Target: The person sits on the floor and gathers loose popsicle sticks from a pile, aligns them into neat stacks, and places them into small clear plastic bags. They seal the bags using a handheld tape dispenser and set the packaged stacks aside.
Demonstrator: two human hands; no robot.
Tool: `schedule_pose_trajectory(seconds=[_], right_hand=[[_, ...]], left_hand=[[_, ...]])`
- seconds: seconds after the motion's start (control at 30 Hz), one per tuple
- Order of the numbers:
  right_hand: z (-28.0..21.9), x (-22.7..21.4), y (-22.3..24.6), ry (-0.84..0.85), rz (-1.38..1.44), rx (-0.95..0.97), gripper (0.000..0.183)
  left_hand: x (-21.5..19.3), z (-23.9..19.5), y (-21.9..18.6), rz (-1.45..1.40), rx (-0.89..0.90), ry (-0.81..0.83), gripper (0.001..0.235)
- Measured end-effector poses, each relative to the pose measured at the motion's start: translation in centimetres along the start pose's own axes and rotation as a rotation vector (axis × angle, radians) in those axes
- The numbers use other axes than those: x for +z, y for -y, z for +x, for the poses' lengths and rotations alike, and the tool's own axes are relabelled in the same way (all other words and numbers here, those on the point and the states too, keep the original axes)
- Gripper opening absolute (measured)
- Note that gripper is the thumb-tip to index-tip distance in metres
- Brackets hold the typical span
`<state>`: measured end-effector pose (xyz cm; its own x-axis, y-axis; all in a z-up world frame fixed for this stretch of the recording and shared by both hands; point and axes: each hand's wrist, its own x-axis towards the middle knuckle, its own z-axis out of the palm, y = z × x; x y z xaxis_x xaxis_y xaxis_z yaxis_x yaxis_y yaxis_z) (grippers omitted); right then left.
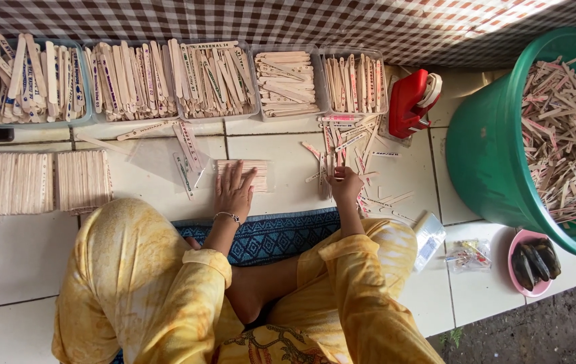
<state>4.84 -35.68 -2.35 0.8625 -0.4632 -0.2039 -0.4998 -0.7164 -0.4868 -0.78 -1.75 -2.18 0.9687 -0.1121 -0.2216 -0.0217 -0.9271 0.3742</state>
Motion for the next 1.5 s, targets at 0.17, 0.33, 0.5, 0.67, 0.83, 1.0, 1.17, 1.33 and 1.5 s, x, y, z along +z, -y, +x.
schedule_pose_trajectory(seconds=[0.17,0.33,0.5,0.67,0.83,1.0,1.17,1.33,1.5], right_hand=[[-1.8,-1.8,2.6,-0.037,0.136,-0.013,0.030],[-4.0,-2.6,5.4,-0.033,0.129,-0.450,0.020],[-7.1,0.8,7.6,-0.106,-0.465,-0.836,0.022],[-9.6,1.9,10.0,-0.060,-0.353,-0.809,0.019],[-8.7,0.8,9.4,-0.030,-0.281,-0.670,0.018],[-10.2,0.8,10.6,0.233,-0.043,-0.612,0.012],[-10.2,1.2,10.6,0.250,0.019,-0.631,0.014],[-9.2,3.6,8.8,0.152,-0.102,-0.749,0.012],[-8.8,4.0,8.1,0.285,-0.079,-0.802,0.019]], left_hand=[[0.3,0.3,0.3,0.023,0.002,0.008,0.049],[-0.8,1.0,-0.3,0.032,-0.026,0.034,0.045],[0.0,1.8,-0.7,0.068,-0.080,0.058,0.059],[-1.3,1.6,-1.0,0.025,-0.078,0.081,0.063],[-2.6,1.3,-1.0,-0.069,-0.089,0.114,0.064],[-2.2,1.4,-1.0,-0.070,-0.118,0.138,0.067],[-2.4,1.3,-0.9,-0.060,-0.107,0.162,0.067],[-2.3,1.4,-1.0,-0.063,-0.120,0.180,0.068],[-2.0,1.6,-1.3,-0.089,-0.144,0.124,0.067]])
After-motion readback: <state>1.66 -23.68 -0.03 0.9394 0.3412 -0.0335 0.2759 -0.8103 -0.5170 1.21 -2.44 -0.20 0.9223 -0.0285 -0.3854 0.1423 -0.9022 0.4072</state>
